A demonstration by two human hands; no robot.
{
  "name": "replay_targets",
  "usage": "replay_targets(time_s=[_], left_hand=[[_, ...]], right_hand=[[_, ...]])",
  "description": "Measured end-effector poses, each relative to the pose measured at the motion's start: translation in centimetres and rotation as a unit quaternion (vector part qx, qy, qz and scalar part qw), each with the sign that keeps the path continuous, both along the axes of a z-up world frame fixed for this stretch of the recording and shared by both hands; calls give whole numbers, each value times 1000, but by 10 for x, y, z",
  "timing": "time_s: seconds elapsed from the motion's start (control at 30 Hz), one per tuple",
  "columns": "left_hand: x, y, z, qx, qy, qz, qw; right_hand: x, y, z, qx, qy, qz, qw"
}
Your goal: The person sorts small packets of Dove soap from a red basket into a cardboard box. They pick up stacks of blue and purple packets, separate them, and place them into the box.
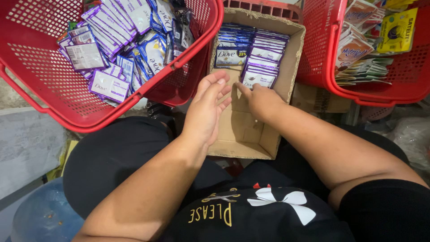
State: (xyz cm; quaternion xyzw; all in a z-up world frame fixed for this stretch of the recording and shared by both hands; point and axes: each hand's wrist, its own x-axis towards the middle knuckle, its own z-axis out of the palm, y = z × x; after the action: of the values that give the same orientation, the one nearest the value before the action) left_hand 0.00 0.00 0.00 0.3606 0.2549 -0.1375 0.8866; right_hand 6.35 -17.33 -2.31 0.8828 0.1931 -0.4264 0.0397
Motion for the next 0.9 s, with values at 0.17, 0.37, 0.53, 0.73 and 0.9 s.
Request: replay_targets(time_s=[0.17, 0.37, 0.53, 0.73, 0.9], left_hand=[[0, 0, 1, -2, 3, -2, 1000], [0, -2, -7, -2, 8, -2, 1000], [0, -6, -4, -27, -1, 5, 1000], [-4, 7, 60, -105, -18, 14, 994], [-60, 123, 146, 260, -301, -36, 917]], right_hand=[[-2, -3, -8, 15, 12, -7, 1000], [-7, -7, -21, 48, 2, 19, 999], [-7, -9, -21, 41, -2, 38, 998], [-7, -7, -2, 188, -92, 35, 977], [-6, 11, 39, 269, -63, 61, 959]])
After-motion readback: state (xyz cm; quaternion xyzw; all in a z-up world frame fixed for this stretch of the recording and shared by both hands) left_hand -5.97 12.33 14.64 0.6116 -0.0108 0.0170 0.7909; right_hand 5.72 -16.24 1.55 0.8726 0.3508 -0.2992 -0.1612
